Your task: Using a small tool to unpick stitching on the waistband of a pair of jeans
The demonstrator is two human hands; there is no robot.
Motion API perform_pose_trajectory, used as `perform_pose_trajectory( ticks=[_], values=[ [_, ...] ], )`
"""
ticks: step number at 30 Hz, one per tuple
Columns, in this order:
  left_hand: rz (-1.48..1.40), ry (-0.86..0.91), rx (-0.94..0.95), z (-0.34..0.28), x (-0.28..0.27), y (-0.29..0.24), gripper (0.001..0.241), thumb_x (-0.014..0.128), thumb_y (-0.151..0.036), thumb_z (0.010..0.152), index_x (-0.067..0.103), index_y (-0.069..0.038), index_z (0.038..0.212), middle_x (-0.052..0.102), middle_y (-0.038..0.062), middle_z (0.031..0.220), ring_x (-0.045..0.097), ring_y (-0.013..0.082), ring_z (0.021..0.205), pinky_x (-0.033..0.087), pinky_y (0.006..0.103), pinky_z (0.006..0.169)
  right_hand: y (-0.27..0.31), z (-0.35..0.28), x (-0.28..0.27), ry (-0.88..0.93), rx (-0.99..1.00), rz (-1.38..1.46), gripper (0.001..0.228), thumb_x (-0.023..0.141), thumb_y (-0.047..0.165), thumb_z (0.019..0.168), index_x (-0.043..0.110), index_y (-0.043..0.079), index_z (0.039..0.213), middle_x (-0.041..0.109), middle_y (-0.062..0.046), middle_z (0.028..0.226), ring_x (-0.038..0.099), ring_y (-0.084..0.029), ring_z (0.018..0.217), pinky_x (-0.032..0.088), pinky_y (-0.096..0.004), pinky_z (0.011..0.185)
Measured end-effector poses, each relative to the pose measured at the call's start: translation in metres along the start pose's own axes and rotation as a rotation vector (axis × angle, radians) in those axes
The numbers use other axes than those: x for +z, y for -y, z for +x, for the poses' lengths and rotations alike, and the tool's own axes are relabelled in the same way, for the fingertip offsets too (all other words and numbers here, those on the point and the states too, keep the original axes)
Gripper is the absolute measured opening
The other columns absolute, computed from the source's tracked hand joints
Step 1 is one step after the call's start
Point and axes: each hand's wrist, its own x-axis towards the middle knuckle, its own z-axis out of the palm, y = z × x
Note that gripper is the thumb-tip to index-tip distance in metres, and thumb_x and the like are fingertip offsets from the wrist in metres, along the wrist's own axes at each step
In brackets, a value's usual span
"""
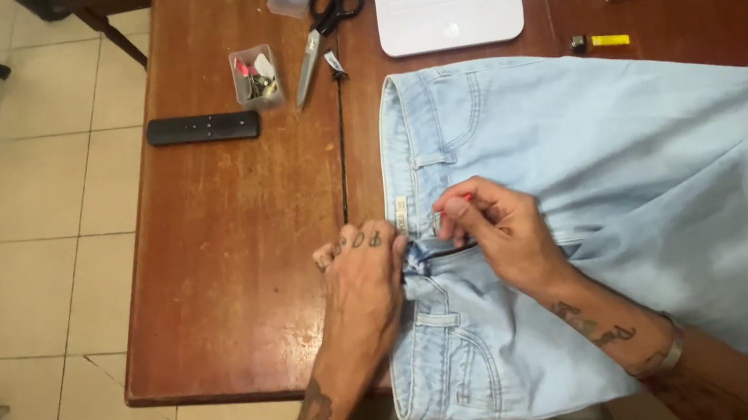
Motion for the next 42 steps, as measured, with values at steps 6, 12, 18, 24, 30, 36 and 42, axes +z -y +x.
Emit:
perform_pose_trajectory(
  ticks=[6, 12, 18, 24, 30, 36, 42],
  values=[
    [0.319, 0.261, 0.033, 0.028, -0.016, -0.008, 0.044, 0.057, -0.059, 0.124, 0.074, -0.018, 0.121, 0.081, 0.013, 0.108, 0.078, 0.0407, 0.116, 0.054, 0.0663, 0.105, 0.011, 0.001, 0.0, -0.073, 0.037, 0.061, 0.026, 0.066, 0.021, 0.129, 0.084, 0.003, 0.131, 0.084, -0.012, 0.087, 0.074, -0.016, 0.076, 0.066, -0.032, 0.08],
    [0.045, 0.495, 0.057, 0.041, -0.036, 0.006, 0.034, 0.058, -0.033, 0.12, 0.078, -0.011, 0.105, 0.089, 0.024, 0.095, 0.087, 0.052, 0.102, 0.065, 0.0651, 0.091, 0.006, 0.0, 0.002, -0.022, 0.025, -0.021, 0.023, 0.066, 0.017, 0.128, 0.084, 0.002, 0.131, 0.083, -0.013, 0.086, 0.077, -0.018, 0.076, 0.066, -0.034, 0.08],
    [-0.418, 0.304, -0.043, 0.018, -0.029, 0.019, 0.032, 0.064, -0.032, 0.122, 0.07, -0.012, 0.098, 0.071, 0.015, 0.079, 0.077, 0.041, 0.085, 0.06, 0.0506, 0.089, 0.003, 0.002, -0.004, -0.019, 0.036, -0.047, 0.023, 0.066, 0.018, 0.128, 0.085, 0.005, 0.128, 0.081, -0.011, 0.083, 0.076, -0.017, 0.078, 0.066, -0.034, 0.083],
    [-1.067, -0.087, -0.271, -0.004, 0.03, -0.001, 0.034, 0.06, -0.023, 0.129, 0.067, -0.012, 0.098, 0.053, -0.004, 0.089, 0.049, 0.0138, 0.088, 0.046, 0.0317, 0.079, -0.018, 0.001, -0.002, -0.134, 0.08, 0.282, 0.022, 0.065, 0.02, 0.13, 0.08, 0.003, 0.131, 0.073, -0.006, 0.087, 0.068, -0.011, 0.083, 0.06, -0.026, 0.082],
    [-0.921, -0.084, -0.207, -0.009, 0.016, -0.039, 0.047, 0.046, -0.05, 0.131, 0.065, -0.013, 0.109, 0.056, -0.004, 0.097, 0.053, 0.0122, 0.09, 0.044, 0.0354, 0.085, -0.011, -0.011, -0.018, -0.036, 0.015, 0.425, 0.019, 0.086, 0.015, 0.115, 0.08, 0.0, 0.125, 0.079, -0.01, 0.083, 0.077, -0.016, 0.077, 0.062, -0.027, 0.076],
    [-0.783, -0.083, -0.077, -0.007, 0.01, -0.036, 0.043, 0.041, -0.037, 0.133, 0.064, -0.01, 0.108, 0.061, 0.002, 0.098, 0.057, 0.0202, 0.09, 0.046, 0.042, 0.091, 0.006, -0.009, -0.016, 0.012, -0.197, 0.317, 0.028, 0.067, 0.024, 0.129, 0.073, 0.0, 0.115, 0.07, -0.011, 0.104, 0.058, -0.013, 0.067, 0.049, -0.029, 0.067],
    [-0.721, -0.023, -0.028, -0.007, 0.01, -0.034, 0.045, 0.035, -0.04, 0.134, 0.053, -0.013, 0.103, 0.053, 0.003, 0.095, 0.054, 0.0238, 0.092, 0.043, 0.0451, 0.093, 0.003, -0.01, -0.008, 0.099, -0.096, 0.173, 0.036, 0.067, 0.036, 0.127, 0.072, 0.003, 0.113, 0.058, -0.004, 0.071, 0.053, -0.012, 0.064, 0.045, -0.029, 0.065]
  ],
)
